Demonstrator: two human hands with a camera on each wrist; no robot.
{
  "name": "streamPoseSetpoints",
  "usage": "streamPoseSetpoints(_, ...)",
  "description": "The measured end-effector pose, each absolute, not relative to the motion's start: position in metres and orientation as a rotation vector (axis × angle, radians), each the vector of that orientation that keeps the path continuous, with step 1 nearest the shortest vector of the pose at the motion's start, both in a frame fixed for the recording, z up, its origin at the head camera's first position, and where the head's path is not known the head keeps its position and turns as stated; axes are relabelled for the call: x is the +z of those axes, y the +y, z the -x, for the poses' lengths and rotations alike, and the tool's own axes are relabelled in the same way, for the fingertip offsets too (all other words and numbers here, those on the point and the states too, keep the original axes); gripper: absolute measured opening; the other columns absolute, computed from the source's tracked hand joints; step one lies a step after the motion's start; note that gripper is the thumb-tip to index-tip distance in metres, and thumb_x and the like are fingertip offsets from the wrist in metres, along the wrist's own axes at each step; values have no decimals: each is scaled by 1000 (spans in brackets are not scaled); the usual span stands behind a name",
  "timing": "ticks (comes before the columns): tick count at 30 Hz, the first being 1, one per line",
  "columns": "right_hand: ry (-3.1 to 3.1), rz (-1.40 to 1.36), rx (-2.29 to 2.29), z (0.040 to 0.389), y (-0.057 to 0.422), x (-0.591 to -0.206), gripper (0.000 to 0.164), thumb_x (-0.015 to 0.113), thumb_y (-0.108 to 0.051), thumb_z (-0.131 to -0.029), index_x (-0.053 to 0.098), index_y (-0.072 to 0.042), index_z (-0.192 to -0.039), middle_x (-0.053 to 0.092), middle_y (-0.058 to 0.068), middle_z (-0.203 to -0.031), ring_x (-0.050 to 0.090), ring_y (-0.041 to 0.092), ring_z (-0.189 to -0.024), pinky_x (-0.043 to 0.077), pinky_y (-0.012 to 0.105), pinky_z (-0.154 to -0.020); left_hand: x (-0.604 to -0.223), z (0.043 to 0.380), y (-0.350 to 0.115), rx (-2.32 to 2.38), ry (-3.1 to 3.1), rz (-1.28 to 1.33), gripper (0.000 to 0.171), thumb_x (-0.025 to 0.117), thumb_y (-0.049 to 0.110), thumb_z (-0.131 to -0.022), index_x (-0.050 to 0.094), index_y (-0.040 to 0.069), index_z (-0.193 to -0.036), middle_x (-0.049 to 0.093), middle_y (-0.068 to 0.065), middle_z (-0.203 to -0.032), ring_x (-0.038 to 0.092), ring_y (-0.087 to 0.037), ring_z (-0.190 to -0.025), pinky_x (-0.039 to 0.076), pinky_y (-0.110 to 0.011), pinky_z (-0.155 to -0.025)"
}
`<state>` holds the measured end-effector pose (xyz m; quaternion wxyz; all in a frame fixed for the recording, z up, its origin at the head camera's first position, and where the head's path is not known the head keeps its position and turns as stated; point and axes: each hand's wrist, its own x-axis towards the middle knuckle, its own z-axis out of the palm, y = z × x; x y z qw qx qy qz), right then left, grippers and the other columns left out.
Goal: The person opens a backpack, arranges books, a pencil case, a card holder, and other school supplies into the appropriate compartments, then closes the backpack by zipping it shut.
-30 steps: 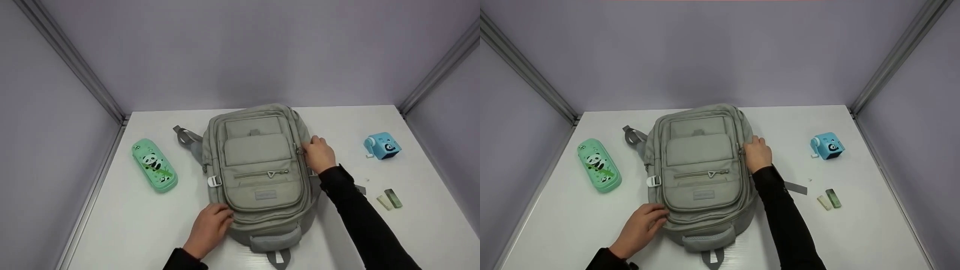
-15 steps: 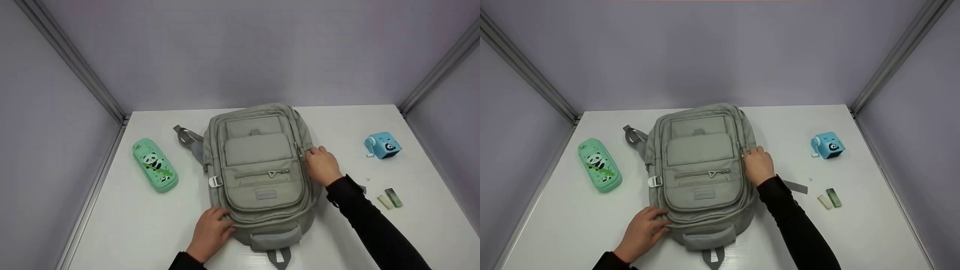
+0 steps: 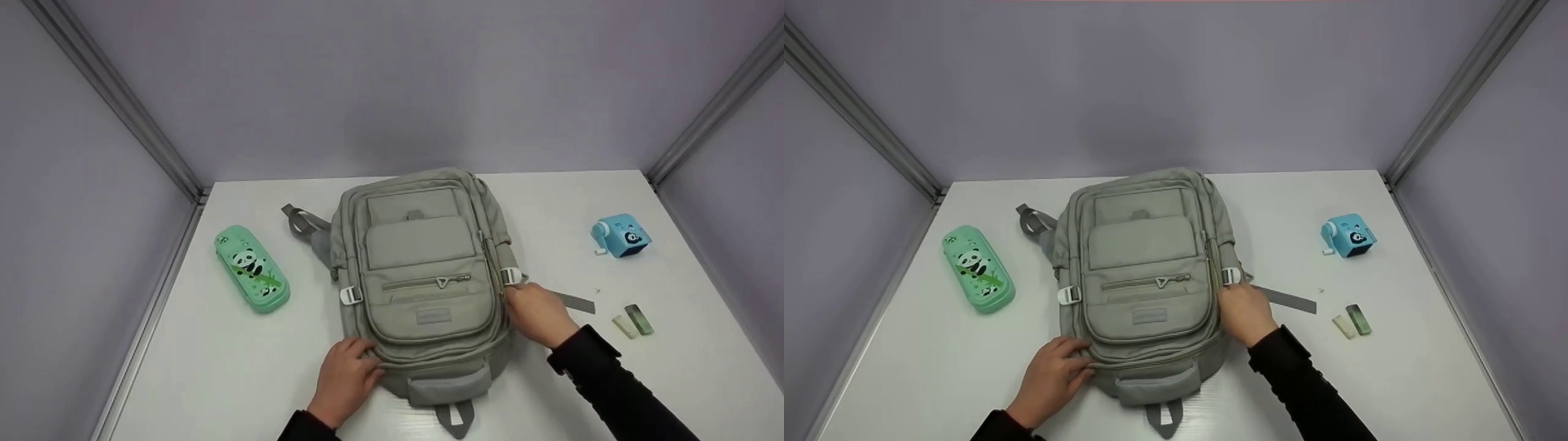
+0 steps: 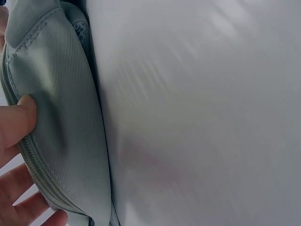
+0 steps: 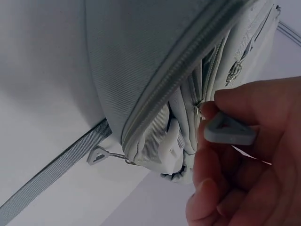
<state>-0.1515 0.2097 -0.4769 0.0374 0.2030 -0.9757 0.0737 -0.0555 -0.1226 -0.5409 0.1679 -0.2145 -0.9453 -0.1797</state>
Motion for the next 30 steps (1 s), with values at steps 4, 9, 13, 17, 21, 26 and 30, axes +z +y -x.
streamPoseSetpoints(4,-3038,-596,260,137,209,-474,7,61,-11,-84,59,-6,-78,61,9,-70,59,27,-65,44,39,-54,-542,55,-122,-532,-2680,605,10,75,29,-73,72,19,-73,65,0,-99,57,-16,-95,46,-37,-81)
streamPoseSetpoints(9,-3070,-587,312,122,200,-471,17,55,-8,-85,54,-8,-68,58,6,-62,56,24,-58,41,36,-50,-539,54,-120,-543,-2677,594,8,75,25,-72,72,19,-75,65,-1,-101,56,-17,-96,45,-37,-83)
streamPoseSetpoints(13,-3082,-627,319,115,192,-471,19,52,-8,-86,52,-9,-67,56,6,-61,56,24,-57,41,36,-51,-534,48,-113,-588,-2698,638,8,72,22,-75,73,25,-83,62,0,-108,54,-18,-104,41,-41,-92)
streamPoseSetpoints(17,-3088,-630,332,113,185,-471,18,51,-6,-85,51,-7,-66,56,7,-61,56,25,-57,42,38,-53,-531,42,-98,-655,-2689,767,14,64,22,-84,70,31,-93,60,2,-114,53,-21,-111,36,-56,-97)
streamPoseSetpoints(21,-3089,-635,335,111,180,-469,16,52,-5,-83,52,-6,-67,56,8,-62,56,26,-58,43,39,-54,-535,41,-86,-663,-2646,801,14,59,23,-88,69,31,-93,61,5,-110,54,-19,-108,35,-63,-94)
streamPoseSetpoints(26,-3126,-652,358,104,172,-468,14,53,-5,-82,54,-6,-68,59,8,-64,58,26,-60,44,39,-55,-542,42,-82,-638,-2605,768,16,63,16,-84,70,30,-88,62,5,-106,55,-16,-104,38,-60,-95)
streamPoseSetpoints(30,-3169,-637,393,103,171,-470,14,56,-8,-82,55,-8,-68,57,4,-63,54,20,-57,41,36,-52,-542,42,-84,-620,-2596,770,19,64,12,-83,70,29,-89,62,4,-105,55,-17,-103,37,-60,-96)
